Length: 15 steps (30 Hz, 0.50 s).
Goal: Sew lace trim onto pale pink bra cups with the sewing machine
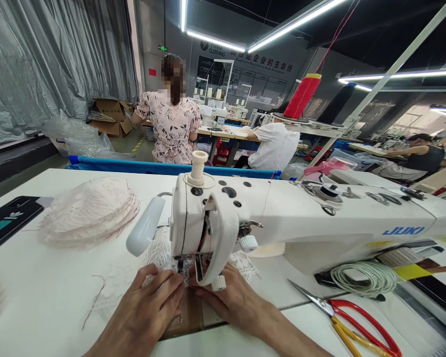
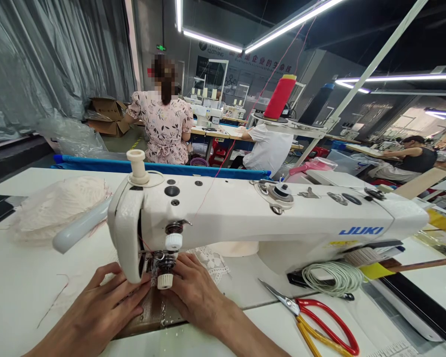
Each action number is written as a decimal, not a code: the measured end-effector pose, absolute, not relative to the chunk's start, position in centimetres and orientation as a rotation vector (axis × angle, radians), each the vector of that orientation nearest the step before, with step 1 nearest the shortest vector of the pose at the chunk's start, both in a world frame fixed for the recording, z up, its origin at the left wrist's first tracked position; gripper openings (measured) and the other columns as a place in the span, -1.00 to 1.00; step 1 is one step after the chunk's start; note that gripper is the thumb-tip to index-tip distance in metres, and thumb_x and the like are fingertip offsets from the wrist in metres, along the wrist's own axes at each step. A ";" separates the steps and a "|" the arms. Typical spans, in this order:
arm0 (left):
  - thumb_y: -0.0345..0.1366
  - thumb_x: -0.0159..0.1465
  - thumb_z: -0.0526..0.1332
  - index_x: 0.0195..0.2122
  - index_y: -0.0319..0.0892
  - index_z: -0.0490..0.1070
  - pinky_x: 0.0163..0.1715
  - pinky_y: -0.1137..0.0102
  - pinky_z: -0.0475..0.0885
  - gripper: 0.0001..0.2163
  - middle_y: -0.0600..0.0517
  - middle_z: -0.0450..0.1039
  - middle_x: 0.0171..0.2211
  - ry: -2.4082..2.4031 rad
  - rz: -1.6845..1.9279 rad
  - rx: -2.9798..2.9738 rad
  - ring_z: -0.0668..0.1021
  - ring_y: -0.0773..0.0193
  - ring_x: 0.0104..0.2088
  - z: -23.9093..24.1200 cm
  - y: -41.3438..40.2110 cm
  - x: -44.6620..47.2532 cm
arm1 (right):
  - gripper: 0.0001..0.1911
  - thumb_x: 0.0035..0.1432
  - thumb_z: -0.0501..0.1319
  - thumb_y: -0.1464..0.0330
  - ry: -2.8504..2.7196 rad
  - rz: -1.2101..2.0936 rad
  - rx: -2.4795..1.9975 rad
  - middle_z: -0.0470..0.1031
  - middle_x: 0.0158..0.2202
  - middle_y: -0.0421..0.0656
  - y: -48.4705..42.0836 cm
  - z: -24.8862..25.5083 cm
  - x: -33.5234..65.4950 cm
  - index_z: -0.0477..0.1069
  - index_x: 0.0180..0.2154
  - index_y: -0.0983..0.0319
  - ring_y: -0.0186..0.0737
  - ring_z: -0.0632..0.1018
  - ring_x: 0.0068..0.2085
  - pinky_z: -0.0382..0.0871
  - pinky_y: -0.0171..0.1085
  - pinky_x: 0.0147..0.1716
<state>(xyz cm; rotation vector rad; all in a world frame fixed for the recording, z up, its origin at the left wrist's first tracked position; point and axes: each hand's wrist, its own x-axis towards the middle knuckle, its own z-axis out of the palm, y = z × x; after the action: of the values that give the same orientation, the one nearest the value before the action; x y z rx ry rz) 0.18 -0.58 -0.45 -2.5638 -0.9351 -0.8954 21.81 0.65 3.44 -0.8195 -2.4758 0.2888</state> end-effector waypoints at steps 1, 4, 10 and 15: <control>-0.30 0.39 -0.01 -0.19 -0.15 0.43 -0.08 0.29 0.18 -0.78 0.10 0.52 -0.21 -0.932 -0.881 -2.563 0.47 0.30 -0.26 -0.2 -0.6 0.2 | -0.90 0.28 0.08 0.38 -2.471 0.273 -0.819 0.46 -0.27 -0.11 0.6 3.5 21.8 0.35 -0.25 0.22 -0.20 0.44 -0.23 0.31 -0.25 -0.23; -0.26 0.39 -0.03 -0.22 -0.13 0.43 -0.11 0.30 0.17 -0.76 0.12 0.53 -0.24 -0.924 -0.885 -2.567 0.47 0.32 -0.33 0.5 -0.5 0.2 | -0.91 0.25 0.10 0.41 -2.423 0.161 -0.820 0.46 -0.29 -0.11 0.4 3.6 21.8 0.38 -0.23 0.22 -0.20 0.43 -0.24 0.29 -0.24 -0.25; -0.18 0.42 -0.12 -0.24 -0.12 0.44 -0.15 0.30 0.16 -0.65 0.17 0.55 -0.29 -0.988 -0.968 -2.593 0.49 0.35 -0.32 1.2 -0.6 0.6 | -0.85 0.26 0.11 0.34 -2.488 0.017 -0.761 0.45 -0.41 -0.15 -0.5 4.0 21.1 0.43 -0.19 0.16 -0.20 0.40 -0.31 0.23 -0.19 -0.26; -0.19 0.42 -0.08 -0.21 -0.12 0.44 -0.18 0.32 0.18 -0.69 0.14 0.54 -0.31 -0.966 -1.063 -2.583 0.50 0.38 -0.34 1.5 -0.7 0.5 | -0.82 0.26 0.09 0.28 -2.519 -0.004 -0.771 0.43 -0.36 -0.12 -0.6 3.9 20.9 0.45 -0.23 0.15 -0.18 0.40 -0.27 0.23 -0.19 -0.25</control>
<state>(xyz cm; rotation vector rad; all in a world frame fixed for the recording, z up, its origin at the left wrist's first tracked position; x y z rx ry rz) 0.54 -0.69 1.47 -2.5834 -0.9656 -1.0630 20.91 -0.56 3.93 -0.7707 -2.5195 -0.0038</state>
